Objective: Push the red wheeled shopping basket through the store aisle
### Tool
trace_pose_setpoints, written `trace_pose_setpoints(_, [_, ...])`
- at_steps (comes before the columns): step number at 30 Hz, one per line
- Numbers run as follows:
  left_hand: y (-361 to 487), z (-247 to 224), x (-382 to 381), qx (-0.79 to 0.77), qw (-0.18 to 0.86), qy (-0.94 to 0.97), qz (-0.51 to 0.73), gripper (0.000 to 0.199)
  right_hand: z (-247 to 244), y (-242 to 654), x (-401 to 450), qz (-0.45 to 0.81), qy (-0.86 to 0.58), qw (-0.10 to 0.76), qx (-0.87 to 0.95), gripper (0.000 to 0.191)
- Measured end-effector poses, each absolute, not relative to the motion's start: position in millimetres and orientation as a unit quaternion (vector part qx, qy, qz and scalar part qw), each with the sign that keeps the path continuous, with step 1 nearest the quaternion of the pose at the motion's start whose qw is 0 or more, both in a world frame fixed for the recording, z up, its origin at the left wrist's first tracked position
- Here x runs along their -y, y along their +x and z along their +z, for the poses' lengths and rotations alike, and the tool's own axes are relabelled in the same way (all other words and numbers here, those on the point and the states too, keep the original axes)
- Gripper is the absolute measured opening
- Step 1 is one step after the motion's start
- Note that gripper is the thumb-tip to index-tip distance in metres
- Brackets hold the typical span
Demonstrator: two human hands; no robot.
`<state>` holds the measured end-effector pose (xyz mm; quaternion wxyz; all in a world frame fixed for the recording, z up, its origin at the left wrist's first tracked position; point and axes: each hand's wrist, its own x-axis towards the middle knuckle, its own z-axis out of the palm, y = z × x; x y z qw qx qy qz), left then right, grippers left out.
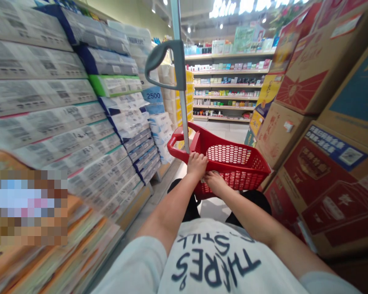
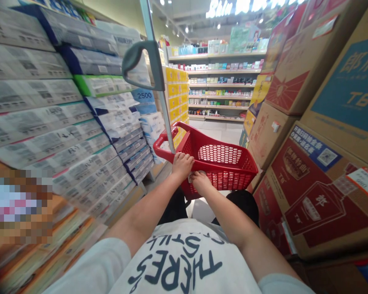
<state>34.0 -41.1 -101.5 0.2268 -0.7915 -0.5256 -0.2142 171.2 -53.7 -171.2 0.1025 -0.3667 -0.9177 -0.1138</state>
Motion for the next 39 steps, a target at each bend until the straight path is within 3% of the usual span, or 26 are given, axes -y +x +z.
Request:
trace_pose_setpoints(6, [32,-101,42,0.52,0.21,-0.798,-0.219,0.028,-172,192,50,-0.1,-0.351,0.13,0.922,0.03])
trace_pose_setpoints(16, [34,-99,43,0.523,0.205,-0.796,-0.226,0.028,-179,226,49,-0.106,-0.381,0.245,0.885,0.037])
trace_pose_setpoints(39, [32,-98,43,0.523,0.21,-0.793,-0.23,0.028,-179,219,46,-0.067,-0.377,0.265,0.885,0.043])
